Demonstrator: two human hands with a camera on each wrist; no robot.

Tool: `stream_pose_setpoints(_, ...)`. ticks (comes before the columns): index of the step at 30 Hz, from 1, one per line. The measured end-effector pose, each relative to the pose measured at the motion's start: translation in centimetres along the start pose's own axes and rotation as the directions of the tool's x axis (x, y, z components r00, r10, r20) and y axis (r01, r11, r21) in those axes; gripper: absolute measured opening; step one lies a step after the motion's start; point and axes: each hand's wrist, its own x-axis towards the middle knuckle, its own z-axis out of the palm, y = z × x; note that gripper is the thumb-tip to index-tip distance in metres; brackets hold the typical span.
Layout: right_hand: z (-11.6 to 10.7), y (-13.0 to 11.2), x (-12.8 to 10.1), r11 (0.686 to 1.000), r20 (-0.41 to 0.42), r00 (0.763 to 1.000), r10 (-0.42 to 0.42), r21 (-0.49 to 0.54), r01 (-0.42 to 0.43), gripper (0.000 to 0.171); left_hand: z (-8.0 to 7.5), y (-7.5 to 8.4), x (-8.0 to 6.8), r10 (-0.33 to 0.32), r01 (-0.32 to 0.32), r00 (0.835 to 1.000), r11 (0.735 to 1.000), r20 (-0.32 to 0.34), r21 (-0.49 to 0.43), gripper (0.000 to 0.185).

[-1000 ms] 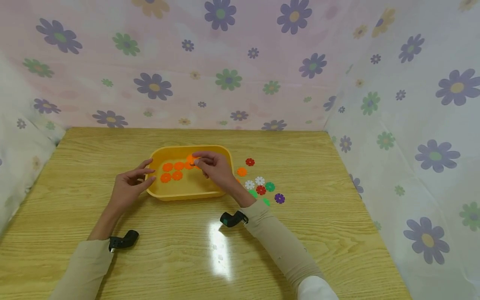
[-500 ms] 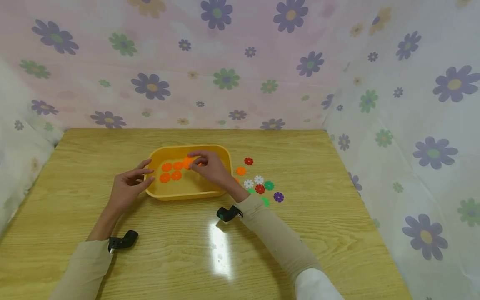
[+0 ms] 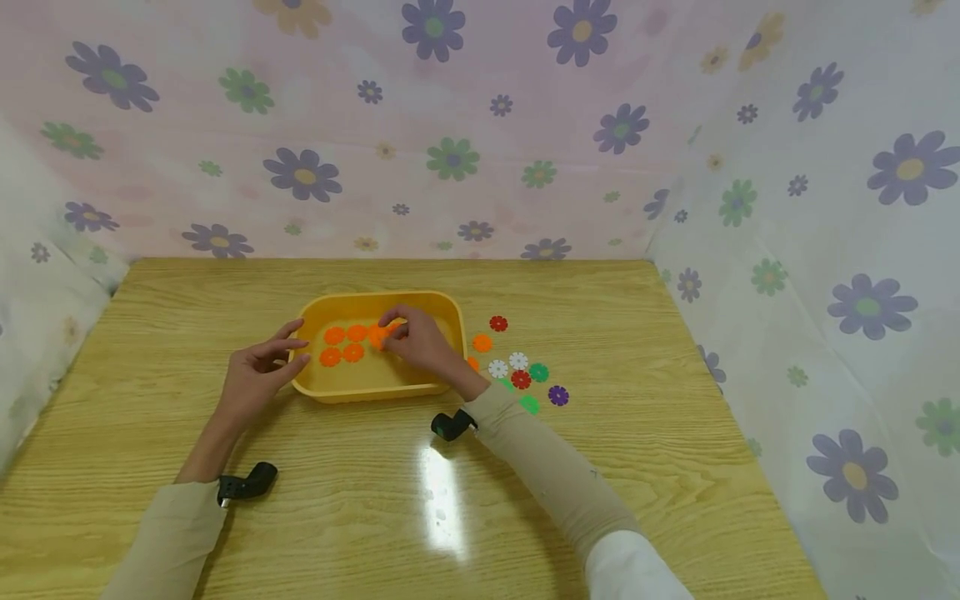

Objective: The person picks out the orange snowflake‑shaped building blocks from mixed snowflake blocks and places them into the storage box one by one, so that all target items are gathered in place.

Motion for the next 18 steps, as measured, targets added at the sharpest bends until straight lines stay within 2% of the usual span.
stream_pose_setpoints(8, 0.16, 0.01, 0.37, 0.989, 0.089, 0.994, 0.059, -0.143, -0.046, 0.020, -0.02, 0.14, -0.07, -0.010, 0.010, 1.000, 1.000, 0.005, 0.013, 0.023)
stream_pose_setpoints(13, 0.32, 0.11, 0.61, 0.972, 0.106, 0.992, 0.065, -0.231, -0.039, 0.022, -0.15, 0.12, -0.07, -0.004, 0.004, 1.000, 1.000, 0.006, 0.015, 0.023)
stream_pose_setpoints(18, 0.41, 0.14, 0.68, 0.961, 0.117, 0.991, 0.060, -0.274, -0.026, 0.024, -0.07, 0.15, -0.06, -0.002, 0.001, 1.000, 1.000, 0.005, 0.010, 0.023)
